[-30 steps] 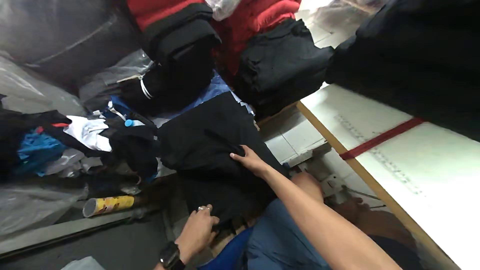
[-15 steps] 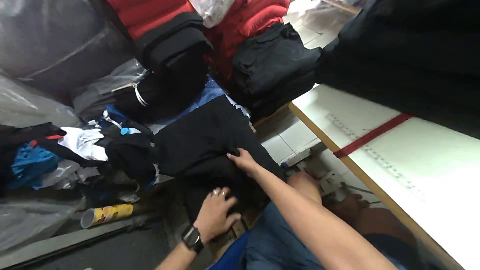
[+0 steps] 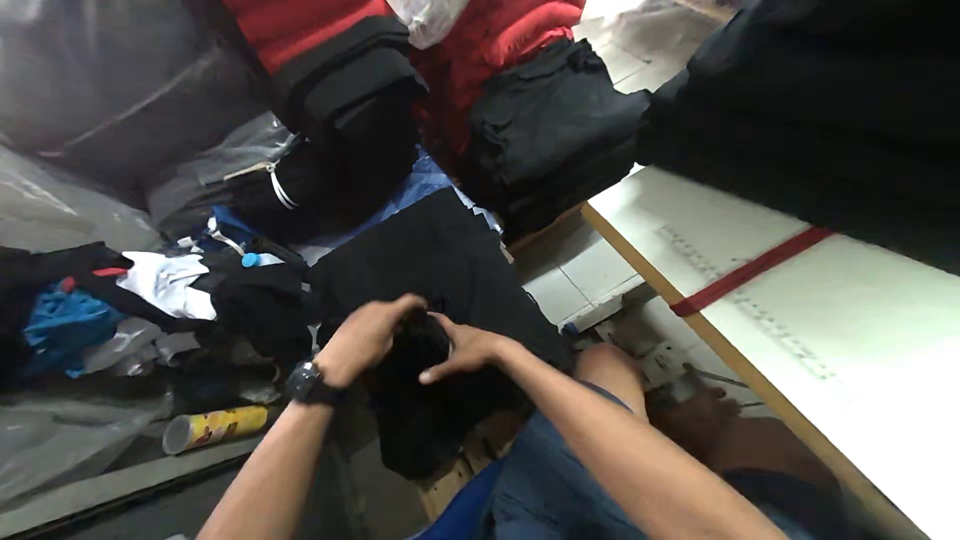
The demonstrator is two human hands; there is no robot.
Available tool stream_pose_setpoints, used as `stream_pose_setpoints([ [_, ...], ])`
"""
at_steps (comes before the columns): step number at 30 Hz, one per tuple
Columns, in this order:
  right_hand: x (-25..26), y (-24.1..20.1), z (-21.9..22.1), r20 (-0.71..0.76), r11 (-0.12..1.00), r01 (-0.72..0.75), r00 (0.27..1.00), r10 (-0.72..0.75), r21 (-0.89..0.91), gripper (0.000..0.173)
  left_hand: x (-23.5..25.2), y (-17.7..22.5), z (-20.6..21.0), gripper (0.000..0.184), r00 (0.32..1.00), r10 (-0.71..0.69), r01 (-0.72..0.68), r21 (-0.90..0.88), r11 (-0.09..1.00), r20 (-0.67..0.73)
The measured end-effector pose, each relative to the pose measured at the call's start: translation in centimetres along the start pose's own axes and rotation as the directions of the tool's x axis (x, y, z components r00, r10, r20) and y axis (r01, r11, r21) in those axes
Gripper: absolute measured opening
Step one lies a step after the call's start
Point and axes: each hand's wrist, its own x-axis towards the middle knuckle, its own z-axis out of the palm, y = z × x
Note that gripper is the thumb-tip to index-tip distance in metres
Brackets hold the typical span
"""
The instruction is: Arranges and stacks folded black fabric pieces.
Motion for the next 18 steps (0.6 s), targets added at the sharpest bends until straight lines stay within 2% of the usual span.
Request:
stream_pose_setpoints([
  [1,0.4,-0.4,0.2,-0.141,0.996,-0.08,0.987,0.075,-0.033,0.105,1.7,-0.2,0.8,0.048,0.984,0.001,0.011,0.063,0.998,-0.181],
  [3,1.8,0.0,-0.4,-0.355,0.973,-0.213,0.906,0.23,0.087,0.074,3.6,0.2,4.1,0.041,0.844,0.085,-0.014,0.137,0.99,-0.53],
  [4,2.4,0.8,-1.0,-0.382,0.953,-0.252,0.875,0.299,0.167,0.067,3.5,1.2,5.8,0.038,0.788,0.117,-0.041,0.139,0.989,-0.604],
  [5,2.8,1.7,-1.4,-0.384,0.931,-0.279,0.853,0.353,0.237,0.063,2.7,2.5,7.7,0.036,0.768,0.144,-0.094,0.112,0.989,-0.624],
  [6,3.0,2.5,-1.7,-0.378,0.912,-0.292,0.84,0.389,0.289,0.061,1.2,3.9,10.0,0.033,0.796,0.163,-0.149,0.073,0.986,-0.583],
  [7,3.2,2.8,-2.0,-0.37,0.9,-0.297,0.835,0.406,0.318,0.06,-0.6,4.8,12.4,0.03,0.864,0.168,-0.17,0.039,0.985,-0.475],
  [8,3.5,2.9,-2.3,-0.359,0.894,-0.299,0.836,0.414,0.333,0.061,-2.5,5.1,14.9,0.032,0.941,0.135,-0.133,0.026,0.991,-0.311],
  [9,3.8,2.9,-2.4,-0.348,0.89,-0.3,0.84,0.417,0.343,0.061,-4.3,4.9,17.2,0.043,0.992,0.048,-0.046,0.012,0.999,-0.12],
  [10,4.0,2.9,-2.5,-0.339,0.889,-0.295,0.845,0.414,0.35,0.061,-6.0,4.4,19.0,0.054,0.997,-0.062,0.062,0.002,0.998,0.037],
  [11,4.2,3.0,-2.6,-0.338,0.892,-0.278,0.852,0.401,0.358,0.061,-7.4,3.7,19.8,0.061,0.979,-0.154,0.153,0.019,0.988,0.133],
  [14,3.9,3.6,-3.2,-0.329,0.932,-0.144,0.908,0.258,0.333,0.058,-10.5,2.4,18.7,0.072,0.904,-0.254,0.244,0.075,0.967,0.344],
  [15,3.5,3.7,-3.2,-0.283,0.945,-0.087,0.942,0.182,0.317,0.063,-11.1,2.0,17.6,0.067,0.886,-0.245,0.236,0.074,0.969,0.394],
  [17,2.0,3.0,-3.3,-0.076,0.952,-0.029,0.996,0.054,0.304,0.086,-10.5,1.1,14.0,0.038,0.907,-0.167,0.175,0.015,0.984,0.387],
  [18,1.3,2.4,-3.0,0.035,0.961,-0.017,0.999,0.007,0.275,0.099,-9.4,0.6,11.4,0.027,0.919,-0.133,0.152,-0.022,0.988,0.372],
])
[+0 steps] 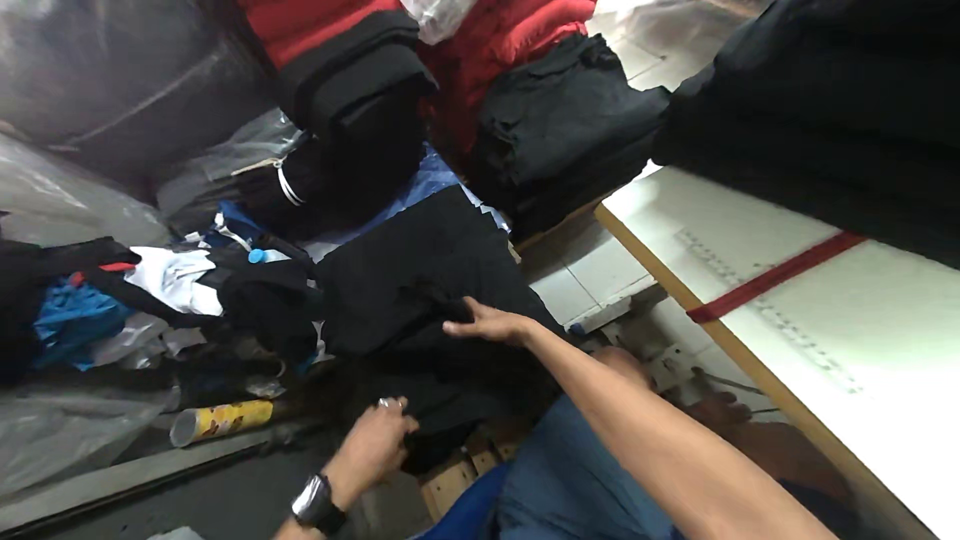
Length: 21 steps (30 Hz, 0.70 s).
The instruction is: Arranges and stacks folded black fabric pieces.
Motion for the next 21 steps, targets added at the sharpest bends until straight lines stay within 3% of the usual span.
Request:
stream_pose_setpoints([
  [2,-0.6,-1.2,2.0,0.128,0.985,0.009,0.992,0.013,-0.172,0.118,0.8,-0.1,-6.4,0.036,0.993,0.077,-0.077,-0.001,0.997,-0.09],
  [4,-0.3,-2.6,4.2,0.008,0.929,-0.055,0.998,0.063,-0.367,0.123,2.9,-0.1,-11.5,0.04,0.963,0.108,-0.094,0.066,0.993,-0.249],
  [5,0.0,-3.1,4.7,-0.128,0.903,-0.125,0.989,0.079,-0.412,0.115,4.5,-0.2,-12.6,0.04,0.915,0.113,-0.077,0.106,0.991,-0.387],
  [6,0.3,-3.1,4.7,-0.272,0.9,-0.2,0.957,0.096,-0.387,0.102,6.2,-0.5,-12.3,0.038,0.821,0.12,-0.05,0.139,0.989,-0.558],
  [8,1.4,-2.1,3.2,-0.452,0.938,-0.289,0.874,0.177,-0.193,0.081,9.1,-0.4,-10.4,0.036,0.522,0.169,-0.033,0.178,0.983,-0.836],
  [9,1.9,-1.2,2.3,-0.48,0.947,-0.308,0.846,0.23,-0.088,0.074,9.8,0.5,-9.0,0.036,0.421,0.191,-0.053,0.186,0.981,-0.887],
  [10,2.2,-0.2,1.5,-0.493,0.948,-0.319,0.825,0.276,-0.005,0.069,9.9,1.7,-7.2,0.034,0.394,0.208,-0.112,0.178,0.978,-0.895],
  [11,2.5,0.5,1.0,-0.5,0.947,-0.317,0.813,0.298,0.047,0.067,9.6,2.9,-4.9,0.032,0.44,0.226,-0.187,0.158,0.97,-0.869],
  [13,2.9,0.8,0.5,-0.497,0.948,-0.311,0.814,0.303,0.069,0.066,8.4,4.1,0.3,0.03,0.699,0.246,-0.26,0.083,0.962,-0.671],
  [14,3.1,0.7,0.4,-0.491,0.949,-0.309,0.818,0.299,0.063,0.066,7.8,4.0,2.8,0.038,0.825,0.211,-0.218,0.049,0.975,-0.524],
  [15,3.3,0.6,0.2,-0.484,0.95,-0.307,0.823,0.296,0.058,0.066,7.5,3.5,4.9,0.05,0.909,0.146,-0.144,0.032,0.989,-0.39],
  [17,3.3,0.5,-0.1,-0.477,0.952,-0.304,0.83,0.288,0.045,0.066,6.3,2.5,7.4,0.063,0.967,0.024,-0.02,0.018,1.0,-0.254],
  [21,3.4,0.6,-0.5,-0.488,0.959,-0.283,0.834,0.258,0.023,0.063,3.1,1.5,7.1,0.069,0.99,-0.132,0.132,-0.006,0.991,-0.044],
])
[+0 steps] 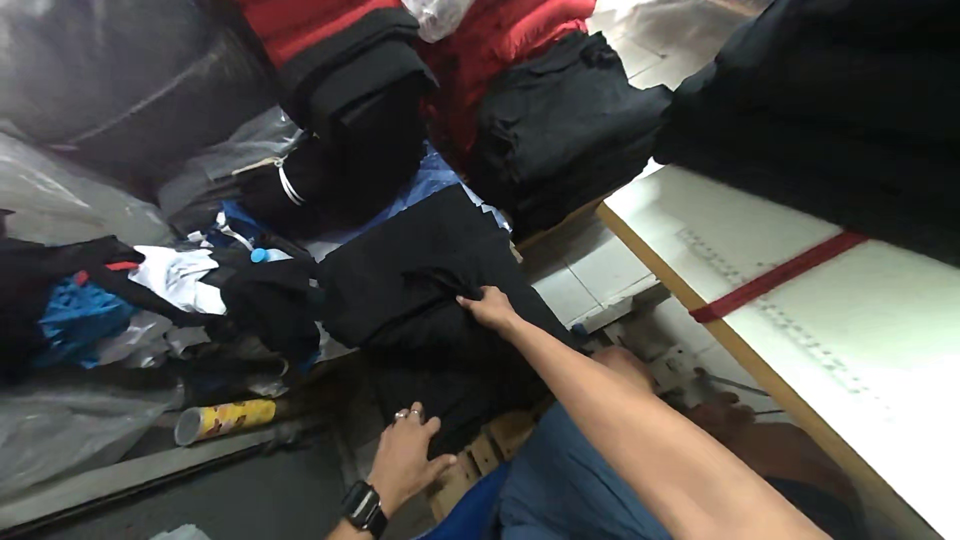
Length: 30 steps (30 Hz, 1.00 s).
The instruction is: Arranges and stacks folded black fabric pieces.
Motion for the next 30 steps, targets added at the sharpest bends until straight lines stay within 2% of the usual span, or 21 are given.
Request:
stream_pose_setpoints([
  [2,0.0,-0.1,0.0,0.009,1.0,0.017,1.0,-0.017,-0.005,0.061,-1.2,-0.7,0.2,0.063,0.999,0.029,-0.029,0.014,0.999,0.023],
  [4,-0.2,0.2,-0.2,0.01,0.999,0.034,0.999,-0.034,-0.01,0.061,-2.0,-1.0,-1.0,0.05,0.994,0.074,-0.078,0.054,0.995,0.083],
  [6,-0.4,0.5,-0.8,0.038,0.994,0.1,0.994,-0.098,-0.033,0.068,-1.9,-1.3,-4.9,0.027,0.985,0.129,-0.138,0.081,0.987,0.115],
  [7,-0.7,0.5,-1.2,0.093,0.989,0.145,0.986,-0.14,-0.044,0.074,-1.7,-1.5,-7.7,0.028,0.983,0.155,-0.162,0.071,0.984,0.096],
  [10,-2.8,-0.2,-1.8,0.341,0.963,0.266,0.91,-0.237,-0.039,0.112,-0.5,-1.3,-17.6,0.046,0.968,0.213,-0.214,0.003,0.977,-0.132],
  [12,-4.2,-0.7,-0.9,0.338,0.954,0.284,0.911,-0.237,-0.096,0.137,2.9,-1.3,-21.4,0.052,0.932,0.205,-0.21,0.013,0.978,-0.298],
  [13,-4.7,-0.8,-0.2,0.264,0.952,0.266,0.939,-0.221,-0.153,0.14,5.3,-1.4,-21.8,0.054,0.891,0.211,-0.211,0.046,0.976,-0.402],
  [14,-4.9,-0.8,0.4,0.167,0.952,0.222,0.968,-0.189,-0.212,0.134,7.9,-1.2,-21.6,0.053,0.825,0.221,-0.207,0.085,0.975,-0.52],
  [16,-4.4,-0.2,1.1,-0.009,0.961,0.105,0.994,-0.111,-0.256,0.1,11.5,-0.5,-19.4,0.041,0.605,0.231,-0.189,0.145,0.971,-0.762],
  [17,-3.7,0.2,1.1,-0.045,0.968,0.061,0.996,-0.074,-0.245,0.086,11.9,0.2,-18.2,0.035,0.506,0.23,-0.184,0.156,0.97,-0.831],
  [18,-3.1,0.4,0.9,-0.054,0.972,0.031,0.998,-0.045,-0.235,0.078,11.2,1.2,-16.8,0.031,0.452,0.236,-0.212,0.153,0.965,-0.86],
  [19,-2.6,0.7,0.7,-0.046,0.972,0.017,0.999,-0.028,-0.234,0.075,9.7,2.2,-14.8,0.028,0.457,0.262,-0.267,0.149,0.952,-0.85],
  [20,-2.1,0.9,0.6,-0.036,0.972,0.011,0.999,-0.02,-0.236,0.074,7.9,3.0,-12.2,0.026,0.508,0.303,-0.329,0.143,0.933,-0.806],
  [21,-1.6,0.9,0.5,-0.03,0.972,0.012,0.999,-0.02,-0.233,0.074,6.2,3.4,-9.3,0.025,0.599,0.331,-0.358,0.126,0.925,-0.729],
  [22,-1.1,0.9,0.4,-0.025,0.973,0.012,1.0,-0.018,-0.229,0.075,4.8,3.5,-6.3,0.031,0.722,0.323,-0.335,0.1,0.937,-0.612],
  [23,-0.8,0.9,0.4,-0.017,0.972,0.01,1.0,-0.015,-0.235,0.076,3.6,3.1,-3.3,0.043,0.847,0.27,-0.273,0.061,0.96,-0.458],
  [24,-0.6,1.0,0.5,-0.006,0.97,0.012,1.0,-0.014,-0.241,0.076,2.7,2.4,-0.8,0.052,0.931,0.185,-0.19,0.016,0.982,-0.314],
  [26,-0.5,1.1,0.4,0.002,0.971,0.023,1.0,-0.023,-0.239,0.076,1.3,1.0,1.1,0.062,0.986,0.069,-0.07,-0.001,0.998,-0.15],
  [28,-0.5,1.7,0.1,0.002,0.973,0.038,0.999,-0.038,-0.228,0.074,-0.4,0.4,-0.1,0.068,0.998,0.056,-0.056,0.049,0.997,0.003],
  [30,-0.7,2.0,0.1,0.015,0.976,0.1,0.995,-0.099,-0.193,0.074,-1.6,-0.4,-3.2,0.054,0.994,0.081,-0.087,0.078,0.993,0.078],
])
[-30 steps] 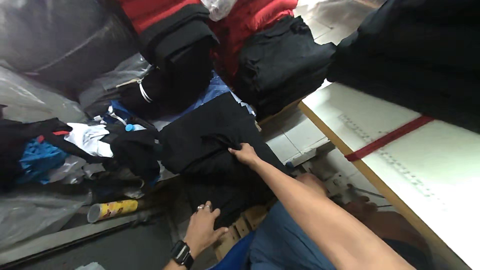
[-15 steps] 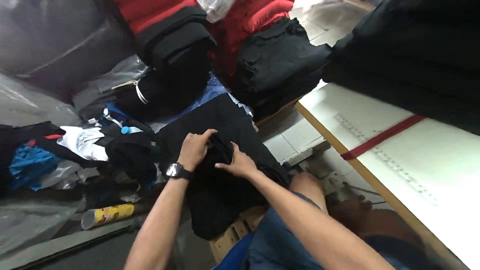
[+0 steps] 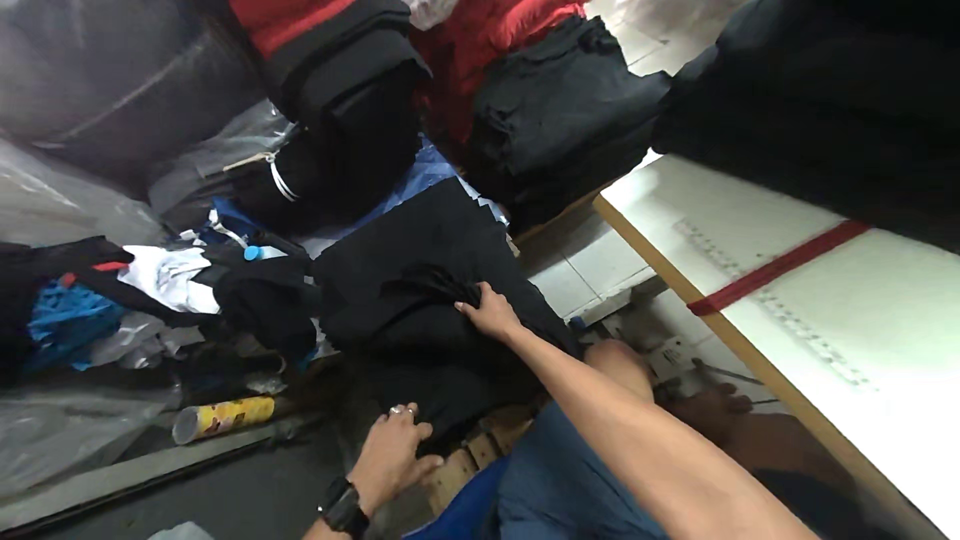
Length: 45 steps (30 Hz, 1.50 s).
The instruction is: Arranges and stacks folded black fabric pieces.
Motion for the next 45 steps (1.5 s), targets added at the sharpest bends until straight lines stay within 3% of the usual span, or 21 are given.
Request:
stream_pose_setpoints([
  [2,-0.8,0.2,-0.5,0.063,0.993,0.095,0.993,-0.099,0.068,0.084,-0.4,-0.8,-5.0,0.028,0.999,0.052,-0.052,-0.013,0.999,-0.015],
  [5,-3.5,-0.5,-1.4,0.22,0.974,0.179,0.953,-0.207,0.139,0.119,0.7,-1.8,-13.7,0.043,0.965,0.199,-0.214,-0.073,0.974,-0.173],
  [8,-4.8,-3.1,-0.3,0.126,0.974,0.198,0.975,-0.184,-0.107,0.138,5.3,-2.5,-19.2,0.048,0.931,0.216,-0.242,-0.054,0.969,-0.296],
  [10,-4.2,-3.7,0.3,-0.007,0.978,0.087,0.996,-0.09,-0.19,0.113,9.5,-2.5,-19.8,0.042,0.878,0.168,-0.178,0.019,0.984,-0.449],
  [13,-1.9,-2.4,0.3,-0.045,0.988,-0.074,0.997,0.068,-0.135,0.078,13.2,-2.2,-17.0,0.03,0.611,0.119,-0.042,0.118,0.992,-0.782],
  [14,-1.3,-2.2,0.1,-0.036,0.987,-0.09,0.996,0.087,-0.13,0.074,13.0,-1.6,-15.5,0.031,0.544,0.122,-0.057,0.109,0.992,-0.83],
  [15,-0.9,-2.0,0.0,-0.028,0.987,-0.095,0.995,0.092,-0.131,0.073,12.1,-0.6,-13.5,0.031,0.521,0.135,-0.103,0.094,0.99,-0.843],
  [17,-0.2,-1.8,-0.2,-0.013,0.987,-0.095,0.995,0.094,-0.128,0.073,9.4,1.3,-8.3,0.025,0.579,0.195,-0.247,0.058,0.967,-0.791],
  [18,0.1,-1.8,-0.3,-0.007,0.988,-0.09,0.996,0.09,-0.125,0.074,8.2,1.8,-5.6,0.024,0.66,0.217,-0.274,0.038,0.961,-0.719],
  [20,0.7,-1.6,-0.4,0.01,0.989,-0.078,0.997,0.08,-0.122,0.075,6.4,2.1,-0.5,0.048,0.883,0.126,-0.161,-0.039,0.986,-0.453],
  [21,0.8,-1.6,-0.3,0.024,0.989,-0.077,0.996,0.081,-0.129,0.074,5.8,1.8,1.5,0.057,0.944,0.05,-0.079,-0.075,0.994,-0.326],
  [24,0.8,-1.5,-0.6,0.035,0.988,-0.088,0.995,0.093,-0.128,0.074,4.3,1.0,2.6,0.069,0.992,-0.083,0.079,-0.052,0.996,-0.099],
  [27,0.8,-1.5,-0.5,0.033,0.99,-0.091,0.995,0.095,-0.107,0.075,1.4,1.1,2.2,0.071,0.995,-0.096,0.097,-0.019,0.995,0.029],
  [30,0.8,-1.3,-0.7,0.038,0.993,-0.082,0.996,0.085,-0.085,0.075,-1.3,0.8,1.7,0.04,0.99,0.031,-0.026,0.037,0.999,-0.138],
  [32,0.9,-0.8,-0.7,0.044,0.995,-0.064,0.997,0.068,-0.072,0.076,-1.7,0.3,-1.1,0.019,0.993,0.079,-0.071,0.086,0.994,-0.086],
  [34,0.7,-0.6,-0.8,0.066,0.999,-0.018,0.998,0.022,-0.05,0.083,-0.9,-0.9,-6.1,0.034,0.99,0.14,-0.139,0.078,0.987,-0.007],
  [38,-2.6,-1.6,-0.7,0.148,0.998,0.052,0.988,-0.048,-0.02,0.124,2.7,-2.6,-18.4,0.051,0.954,0.174,-0.185,-0.023,0.982,-0.243],
  [40,-3.5,-2.3,0.4,0.076,0.993,0.045,0.996,-0.037,-0.106,0.139,7.3,-3.6,-20.4,0.049,0.925,0.172,-0.194,-0.032,0.98,-0.338],
  [42,-2.7,-2.0,1.3,-0.016,0.986,-0.018,1.0,0.016,-0.168,0.13,12.6,-4.0,-19.7,0.044,0.906,0.13,-0.149,-0.015,0.989,-0.403],
  [43,-2.0,-1.8,1.5,-0.044,0.983,-0.043,0.998,0.036,-0.181,0.118,14.8,-4.1,-18.6,0.04,0.864,0.1,-0.104,0.021,0.994,-0.493],
  [45,-0.9,-2.0,1.5,-0.054,0.977,-0.078,0.996,0.068,-0.201,0.097,17.1,-3.9,-15.4,0.032,0.648,0.09,-0.015,0.105,0.994,-0.756],
])
